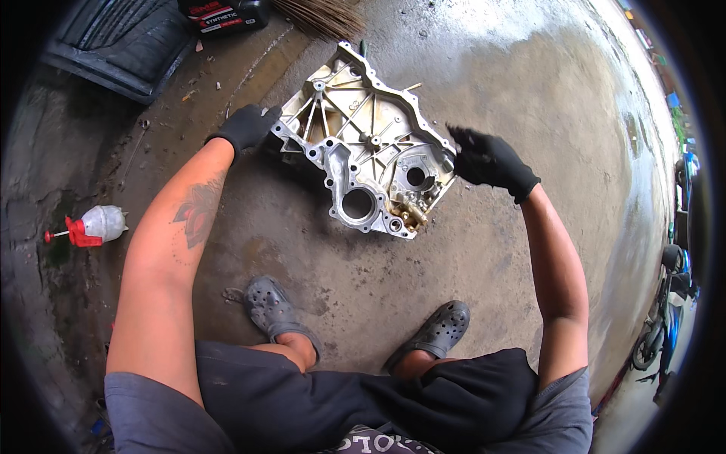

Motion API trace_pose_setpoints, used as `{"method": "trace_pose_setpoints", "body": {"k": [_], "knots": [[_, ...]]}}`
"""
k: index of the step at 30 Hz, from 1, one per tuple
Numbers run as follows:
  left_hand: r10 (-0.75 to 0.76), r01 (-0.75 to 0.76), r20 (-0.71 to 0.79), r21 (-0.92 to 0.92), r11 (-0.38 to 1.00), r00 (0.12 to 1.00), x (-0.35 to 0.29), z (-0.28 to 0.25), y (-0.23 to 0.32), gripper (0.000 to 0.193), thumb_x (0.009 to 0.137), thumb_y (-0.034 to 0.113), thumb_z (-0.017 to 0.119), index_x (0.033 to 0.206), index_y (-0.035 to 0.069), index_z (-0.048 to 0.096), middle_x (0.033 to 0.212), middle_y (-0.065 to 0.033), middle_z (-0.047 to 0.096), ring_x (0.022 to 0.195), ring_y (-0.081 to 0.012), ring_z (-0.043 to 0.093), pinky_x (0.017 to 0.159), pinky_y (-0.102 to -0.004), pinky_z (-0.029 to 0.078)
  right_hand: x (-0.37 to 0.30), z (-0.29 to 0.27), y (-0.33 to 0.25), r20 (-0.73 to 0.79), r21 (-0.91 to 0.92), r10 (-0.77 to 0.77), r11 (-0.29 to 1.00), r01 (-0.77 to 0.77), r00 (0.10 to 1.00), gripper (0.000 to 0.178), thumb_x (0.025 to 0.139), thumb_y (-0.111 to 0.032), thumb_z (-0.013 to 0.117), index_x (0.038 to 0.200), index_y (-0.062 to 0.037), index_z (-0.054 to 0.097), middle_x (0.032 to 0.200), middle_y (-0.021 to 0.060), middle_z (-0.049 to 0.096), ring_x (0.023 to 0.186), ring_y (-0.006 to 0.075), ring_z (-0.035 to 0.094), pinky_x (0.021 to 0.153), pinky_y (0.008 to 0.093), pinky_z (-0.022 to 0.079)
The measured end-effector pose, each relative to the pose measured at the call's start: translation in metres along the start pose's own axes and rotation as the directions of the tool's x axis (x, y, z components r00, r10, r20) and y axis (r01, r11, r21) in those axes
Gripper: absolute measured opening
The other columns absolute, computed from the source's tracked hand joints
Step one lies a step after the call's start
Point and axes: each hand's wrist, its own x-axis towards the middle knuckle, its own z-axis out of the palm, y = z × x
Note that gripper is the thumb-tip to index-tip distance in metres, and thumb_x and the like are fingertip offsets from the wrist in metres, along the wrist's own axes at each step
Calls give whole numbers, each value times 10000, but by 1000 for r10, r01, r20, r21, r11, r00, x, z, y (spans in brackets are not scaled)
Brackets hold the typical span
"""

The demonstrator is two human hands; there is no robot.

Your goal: The person wipes the interior surfaces of a metallic engine casing with a dark cloth, rotating the casing to reach different areas. The person continues wiping various internal ribs and cavities until the casing is placed on the ground.

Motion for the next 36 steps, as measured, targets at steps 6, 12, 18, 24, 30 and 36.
{"method": "trace_pose_setpoints", "body": {"k": [6,12,18,24,30,36], "knots": [[20,-19,-20,55,998,1000,-6,-6,8,734,1012,643,524,831,-54,666,660,-186,646,611,-280,675,689,-439,537,34,40,-20,-79,-337,34,940,-59,996,469,920,-257,629,1375,-148,599,1108,229,697,941,440,693,819,525,552],[-7,6,17,28,1000,1000,-9,-8,11,761,1014,647,501,909,-82,692,761,-250,694,743,-386,704,794,-479,532,44,91,-32,-125,-514,-306,834,202,944,486,876,-225,673,1341,-98,612,1347,213,567,1224,413,586,993,518,510],[32,-29,-21,130,991,999,-17,-16,22,784,1008,651,486,1076,-98,708,1071,-337,705,1078,-479,667,970,-493,496,36,128,-59,80,-668,-168,723,178,982,587,893,-203,632,1437,-7,533,1574,267,444,1468,437,410,1172,562,370],[-35,26,63,145,989,997,-19,-22,28,762,1027,640,424,1129,-54,724,1224,-351,653,1207,-478,610,1056,-483,469,35,96,-71,320,196,-37,980,-28,947,288,989,-300,656,1164,-84,732,1017,150,746,928,263,707,883,380,557],[-20,-2,177,123,992,984,-18,-28,30,779,1019,658,426,1183,-51,703,1255,-341,650,1203,-474,620,1056,-486,470,57,85,-85,-335,-430,-588,791,436,736,436,901,-122,683,1327,-120,592,1131,107,674,824,318,702,710,432,560],[-44,42,18,91,995,999,-23,-19,27,799,1005,660,474,1190,-90,678,1230,-348,664,1177,-486,637,1039,-481,480,53,122,-87,167,-381,-281,866,325,945,513,944,-163,609,1420,-149,417,1201,187,645,809,359,731,651,498,578]]}}
